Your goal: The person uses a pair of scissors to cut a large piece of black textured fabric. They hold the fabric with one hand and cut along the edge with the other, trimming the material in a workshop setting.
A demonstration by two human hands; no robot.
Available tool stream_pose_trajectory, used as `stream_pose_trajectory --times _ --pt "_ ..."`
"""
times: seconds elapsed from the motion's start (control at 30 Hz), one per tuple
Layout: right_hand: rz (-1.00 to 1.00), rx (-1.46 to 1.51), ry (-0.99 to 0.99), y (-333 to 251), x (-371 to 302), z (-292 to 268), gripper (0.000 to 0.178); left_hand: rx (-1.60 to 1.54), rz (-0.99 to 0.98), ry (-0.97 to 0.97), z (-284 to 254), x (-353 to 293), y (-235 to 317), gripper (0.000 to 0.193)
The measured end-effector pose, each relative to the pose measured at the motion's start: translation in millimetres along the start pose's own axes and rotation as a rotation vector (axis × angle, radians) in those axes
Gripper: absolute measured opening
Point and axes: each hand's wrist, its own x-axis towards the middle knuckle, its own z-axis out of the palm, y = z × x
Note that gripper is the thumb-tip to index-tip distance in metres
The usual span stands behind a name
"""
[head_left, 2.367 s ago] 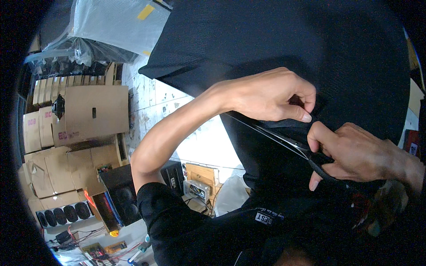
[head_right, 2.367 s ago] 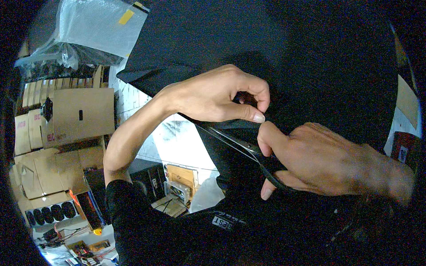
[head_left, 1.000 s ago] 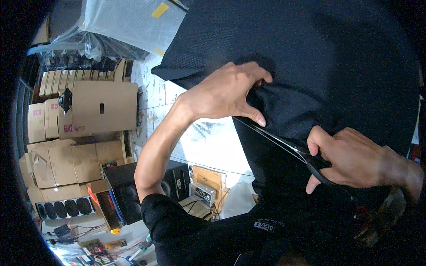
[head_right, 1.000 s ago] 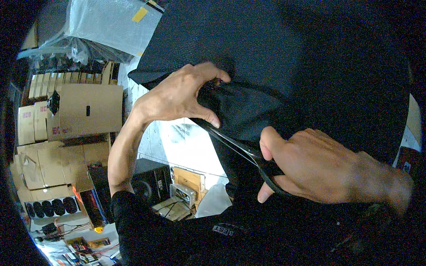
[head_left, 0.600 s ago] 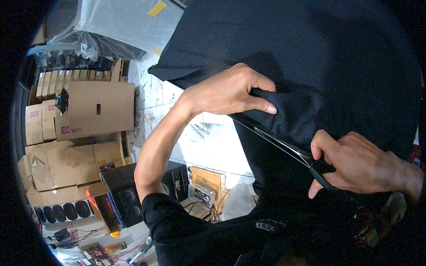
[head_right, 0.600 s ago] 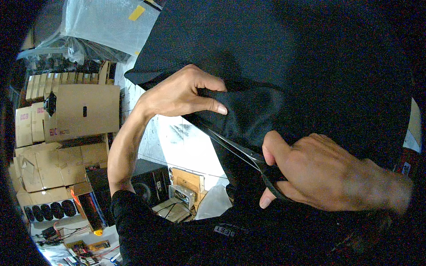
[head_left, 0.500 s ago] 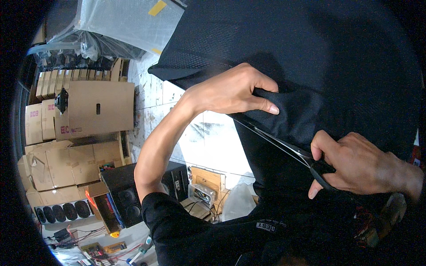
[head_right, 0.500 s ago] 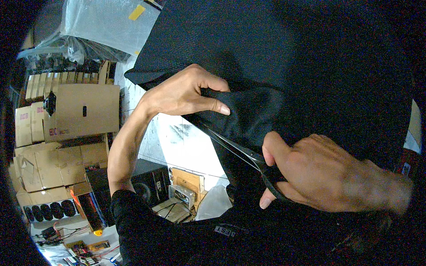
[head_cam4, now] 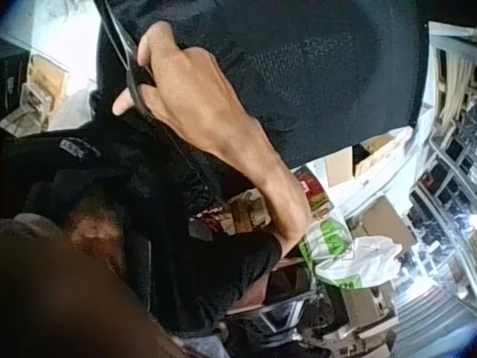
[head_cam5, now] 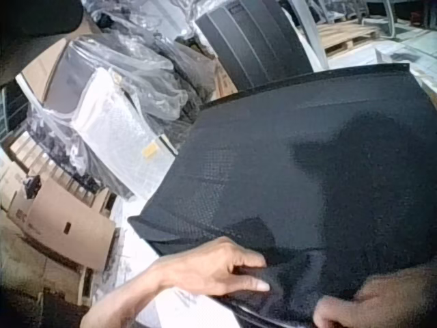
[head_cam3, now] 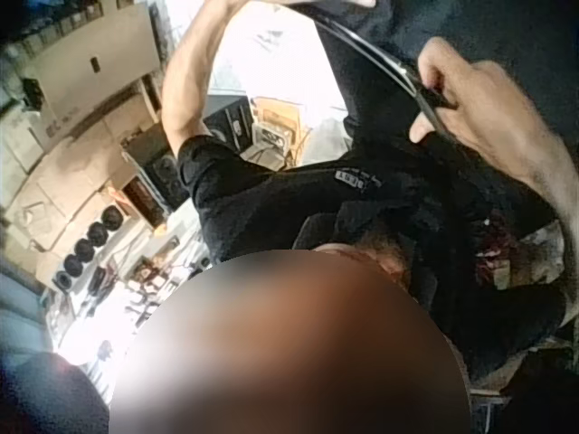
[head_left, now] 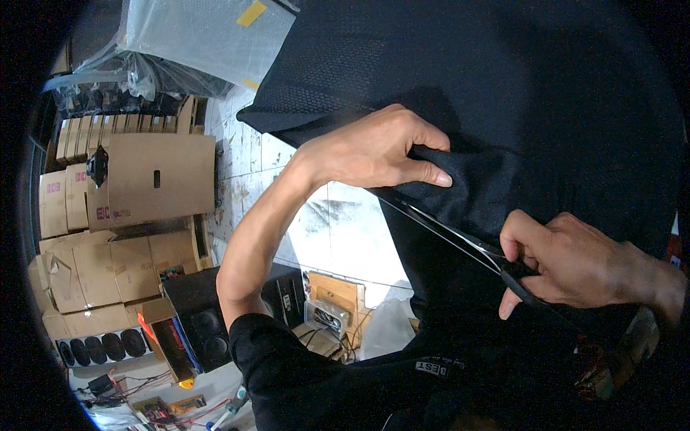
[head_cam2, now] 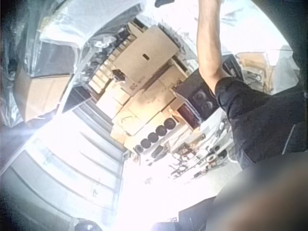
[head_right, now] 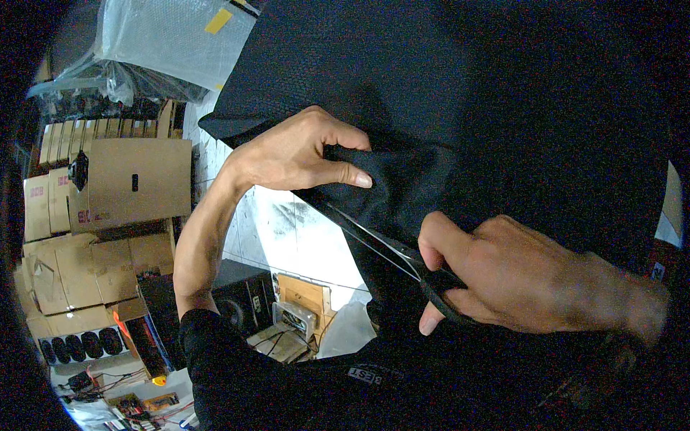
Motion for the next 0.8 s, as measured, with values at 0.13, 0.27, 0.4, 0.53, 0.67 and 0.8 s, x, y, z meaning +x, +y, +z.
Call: stream_pose_trajectory --times 0.13,0.27,0.4,0.53,0.67,0.8 --pt "0.038 -0.020 -0.026 -11 4 -7 0.049 -0.005 0.055 0.031 3 -1 -5 0.035" --pt "0.111 0.002 -0.053 -16 9 -10 0.054 0.071 0.115 0.040 2 0 -3 0.033" --pt "0.077 0.014 -0.043 -12 12 -7 0.052 0.053 0.083 0.024 1 0 -1 0.032" --pt "-0.073 -0.027 -0.013 -5 15 -3 0.042 0.015 -0.002 0.018 1 -1 -1 0.038" --pt "0.029 0.107 -0.010 -5 15 -6 0.046 -0.014 0.020 0.044 3 -1 -4 0.039" --pt "0.147 0.098 -0.052 -21 20 -16 0.049 -0.020 -0.006 0.016 -1 -1 0 0.038"
